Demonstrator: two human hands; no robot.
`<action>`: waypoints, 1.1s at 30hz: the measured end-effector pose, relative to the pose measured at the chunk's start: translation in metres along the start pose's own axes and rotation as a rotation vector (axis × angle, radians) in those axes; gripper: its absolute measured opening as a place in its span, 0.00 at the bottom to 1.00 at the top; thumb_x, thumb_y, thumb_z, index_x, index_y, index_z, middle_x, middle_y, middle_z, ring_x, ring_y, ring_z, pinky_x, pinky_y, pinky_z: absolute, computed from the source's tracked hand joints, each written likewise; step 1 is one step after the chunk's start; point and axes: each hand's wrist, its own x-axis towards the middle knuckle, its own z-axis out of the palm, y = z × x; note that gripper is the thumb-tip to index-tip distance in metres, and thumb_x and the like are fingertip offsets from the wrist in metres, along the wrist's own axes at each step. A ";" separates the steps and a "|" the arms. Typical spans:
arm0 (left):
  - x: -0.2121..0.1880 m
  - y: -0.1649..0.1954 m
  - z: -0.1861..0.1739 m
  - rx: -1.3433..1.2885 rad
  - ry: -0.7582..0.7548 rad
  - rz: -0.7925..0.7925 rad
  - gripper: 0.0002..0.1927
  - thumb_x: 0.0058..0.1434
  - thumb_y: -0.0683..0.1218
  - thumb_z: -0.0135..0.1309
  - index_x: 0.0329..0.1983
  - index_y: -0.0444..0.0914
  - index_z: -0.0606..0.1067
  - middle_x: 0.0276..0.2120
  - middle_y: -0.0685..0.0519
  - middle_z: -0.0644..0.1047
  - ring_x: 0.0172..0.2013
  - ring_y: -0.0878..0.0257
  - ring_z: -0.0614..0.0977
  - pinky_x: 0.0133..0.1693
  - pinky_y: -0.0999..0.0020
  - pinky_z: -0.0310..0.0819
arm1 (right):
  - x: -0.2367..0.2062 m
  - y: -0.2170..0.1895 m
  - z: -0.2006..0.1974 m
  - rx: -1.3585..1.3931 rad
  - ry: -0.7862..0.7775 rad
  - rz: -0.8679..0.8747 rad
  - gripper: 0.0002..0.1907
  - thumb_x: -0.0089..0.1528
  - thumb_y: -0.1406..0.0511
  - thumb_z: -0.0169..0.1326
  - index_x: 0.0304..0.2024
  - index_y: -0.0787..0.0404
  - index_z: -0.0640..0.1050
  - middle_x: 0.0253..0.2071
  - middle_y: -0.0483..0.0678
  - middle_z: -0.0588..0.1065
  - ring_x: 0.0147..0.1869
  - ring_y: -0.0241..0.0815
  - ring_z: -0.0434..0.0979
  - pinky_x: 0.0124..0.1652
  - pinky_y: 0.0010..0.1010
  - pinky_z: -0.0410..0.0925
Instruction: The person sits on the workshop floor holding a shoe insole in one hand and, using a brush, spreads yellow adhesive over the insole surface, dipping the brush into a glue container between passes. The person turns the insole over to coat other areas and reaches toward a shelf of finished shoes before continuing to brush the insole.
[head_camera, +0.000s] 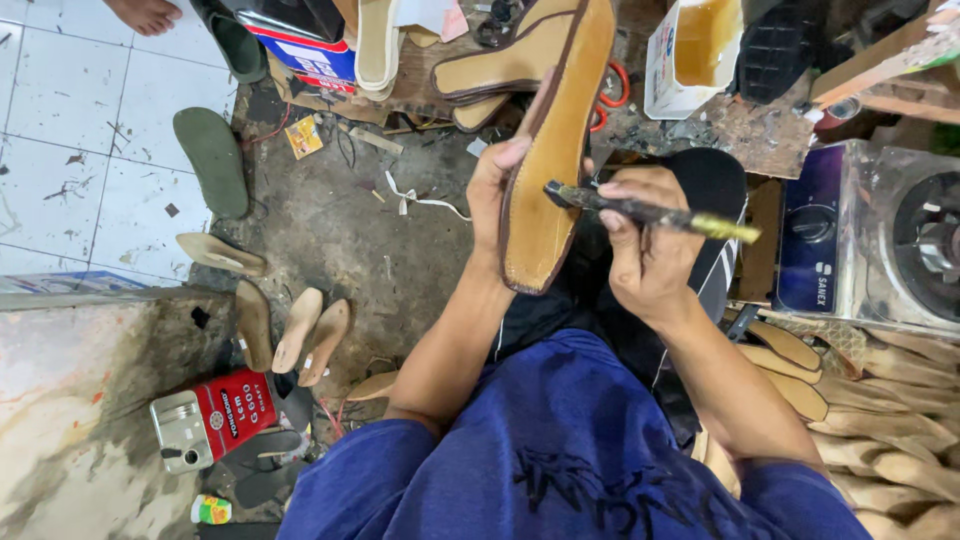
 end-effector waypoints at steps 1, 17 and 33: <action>-0.001 0.002 0.004 0.006 -0.033 -0.020 0.27 0.72 0.52 0.43 0.63 0.26 0.70 0.47 0.39 0.78 0.44 0.51 0.83 0.47 0.61 0.80 | -0.002 0.003 -0.001 0.063 -0.103 -0.092 0.07 0.68 0.75 0.55 0.49 0.68 0.76 0.45 0.56 0.76 0.47 0.50 0.79 0.46 0.35 0.72; -0.015 0.017 0.010 -0.175 -0.059 -0.036 0.39 0.67 0.48 0.43 0.81 0.34 0.54 0.66 0.40 0.70 0.54 0.55 0.81 0.53 0.61 0.82 | -0.045 -0.014 0.014 0.099 -0.326 -0.391 0.11 0.64 0.71 0.59 0.47 0.70 0.75 0.44 0.56 0.75 0.48 0.52 0.78 0.47 0.41 0.71; -0.103 -0.061 -0.057 -0.090 -0.005 -0.320 0.27 0.70 0.44 0.47 0.71 0.28 0.66 0.61 0.42 0.74 0.59 0.53 0.77 0.62 0.56 0.71 | -0.060 0.062 -0.056 1.004 0.145 0.544 0.23 0.76 0.50 0.50 0.72 0.44 0.67 0.72 0.43 0.66 0.78 0.46 0.61 0.77 0.49 0.52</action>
